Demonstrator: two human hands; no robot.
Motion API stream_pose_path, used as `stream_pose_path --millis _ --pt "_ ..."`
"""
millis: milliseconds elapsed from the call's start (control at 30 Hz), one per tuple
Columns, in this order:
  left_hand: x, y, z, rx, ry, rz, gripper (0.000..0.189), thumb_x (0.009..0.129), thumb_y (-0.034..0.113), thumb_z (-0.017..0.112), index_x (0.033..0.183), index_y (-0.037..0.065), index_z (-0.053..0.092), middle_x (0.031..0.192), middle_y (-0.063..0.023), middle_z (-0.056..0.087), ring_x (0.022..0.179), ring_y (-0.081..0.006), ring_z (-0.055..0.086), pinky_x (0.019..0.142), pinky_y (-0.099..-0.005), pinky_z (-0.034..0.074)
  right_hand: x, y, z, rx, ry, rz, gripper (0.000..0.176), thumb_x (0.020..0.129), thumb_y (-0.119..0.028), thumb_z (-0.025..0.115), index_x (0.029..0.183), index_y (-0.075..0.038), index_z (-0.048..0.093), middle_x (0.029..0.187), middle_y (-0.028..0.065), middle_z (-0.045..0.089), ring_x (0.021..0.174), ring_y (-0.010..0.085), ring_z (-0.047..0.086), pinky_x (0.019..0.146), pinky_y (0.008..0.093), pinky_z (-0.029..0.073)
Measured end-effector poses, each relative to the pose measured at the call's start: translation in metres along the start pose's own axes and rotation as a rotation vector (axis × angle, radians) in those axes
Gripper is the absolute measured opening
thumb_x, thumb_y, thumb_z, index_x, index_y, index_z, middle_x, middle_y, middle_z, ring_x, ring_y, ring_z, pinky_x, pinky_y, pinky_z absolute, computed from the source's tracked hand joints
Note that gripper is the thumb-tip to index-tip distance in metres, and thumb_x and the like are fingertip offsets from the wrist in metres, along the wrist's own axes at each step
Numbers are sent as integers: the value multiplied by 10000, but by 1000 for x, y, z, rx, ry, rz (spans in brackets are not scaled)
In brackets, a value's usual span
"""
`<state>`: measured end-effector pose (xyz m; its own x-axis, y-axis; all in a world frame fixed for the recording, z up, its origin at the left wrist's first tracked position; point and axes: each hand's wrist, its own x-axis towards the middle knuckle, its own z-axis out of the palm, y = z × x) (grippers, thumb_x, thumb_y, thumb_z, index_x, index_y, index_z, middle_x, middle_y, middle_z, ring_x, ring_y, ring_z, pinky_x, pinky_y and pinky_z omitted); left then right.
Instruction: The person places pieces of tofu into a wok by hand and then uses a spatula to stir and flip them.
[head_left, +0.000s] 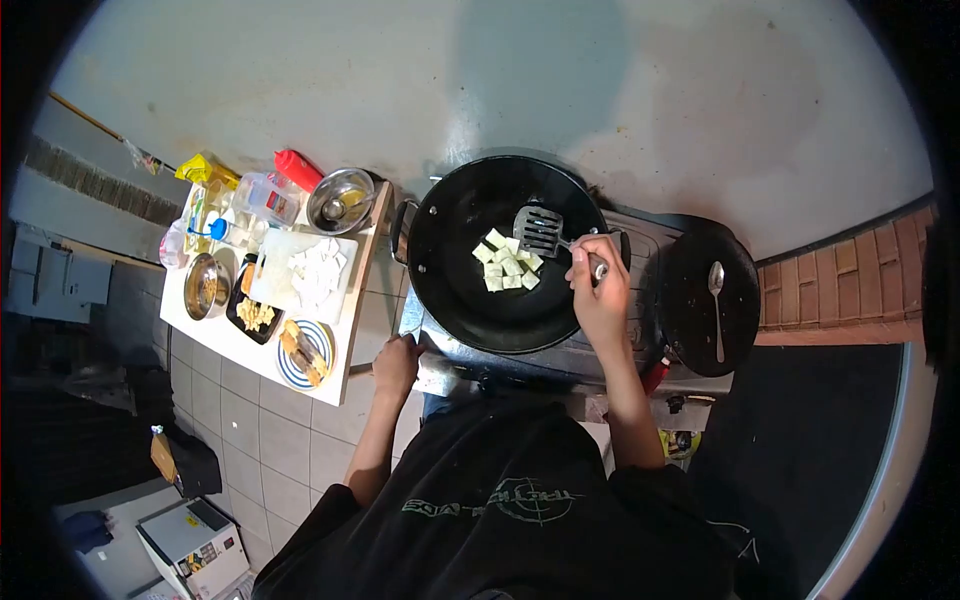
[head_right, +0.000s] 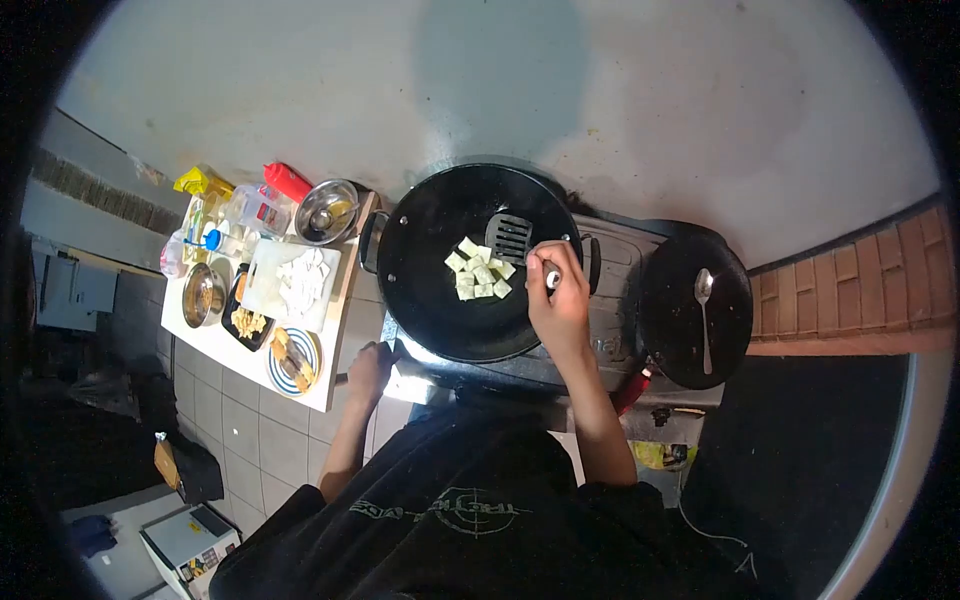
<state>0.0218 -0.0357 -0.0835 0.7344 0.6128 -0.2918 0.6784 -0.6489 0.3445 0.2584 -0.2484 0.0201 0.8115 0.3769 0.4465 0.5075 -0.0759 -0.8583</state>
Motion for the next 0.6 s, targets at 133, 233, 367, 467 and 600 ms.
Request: stream_pose_path --millis 133,233,367,467,600 --pt "8 -3 6 116 -21 4 198 887 260 664 899 62 682 942 -158 672 877 -366 684 737 -491 547 2 -10 0 -13 -51 77 63 939 -10 574 904 16 528 884 120 557 766 236 567 721 305 462" --pt "12 -8 9 208 -8 62 182 890 257 655 906 79 688 949 -150 673 878 -362 686 738 -489 550 1 -7 0 26 -44 31 68 940 -20 576 902 12 528 889 116 558 757 232 560 718 305 461" --pt "13 -7 4 180 -44 73 181 891 259 649 911 84 691 956 -148 674 879 -363 686 742 -486 551 -4 -12 0 42 -38 57 69 939 -19 576 901 12 528 894 114 557 747 224 551 709 302 460" --pt "12 -7 3 181 -40 74 192 890 267 653 909 80 689 953 -149 673 876 -364 685 735 -490 549 -6 -18 1 -41 -48 50 71 940 -19 574 899 14 527 897 112 558 741 216 544 700 296 457" --pt "13 -6 3 174 -43 68 212 884 284 665 905 75 686 948 -150 673 872 -364 684 726 -494 545 -7 -18 5 -21 -57 64 65 934 -5 577 898 15 527 896 113 560 738 211 549 688 292 458"
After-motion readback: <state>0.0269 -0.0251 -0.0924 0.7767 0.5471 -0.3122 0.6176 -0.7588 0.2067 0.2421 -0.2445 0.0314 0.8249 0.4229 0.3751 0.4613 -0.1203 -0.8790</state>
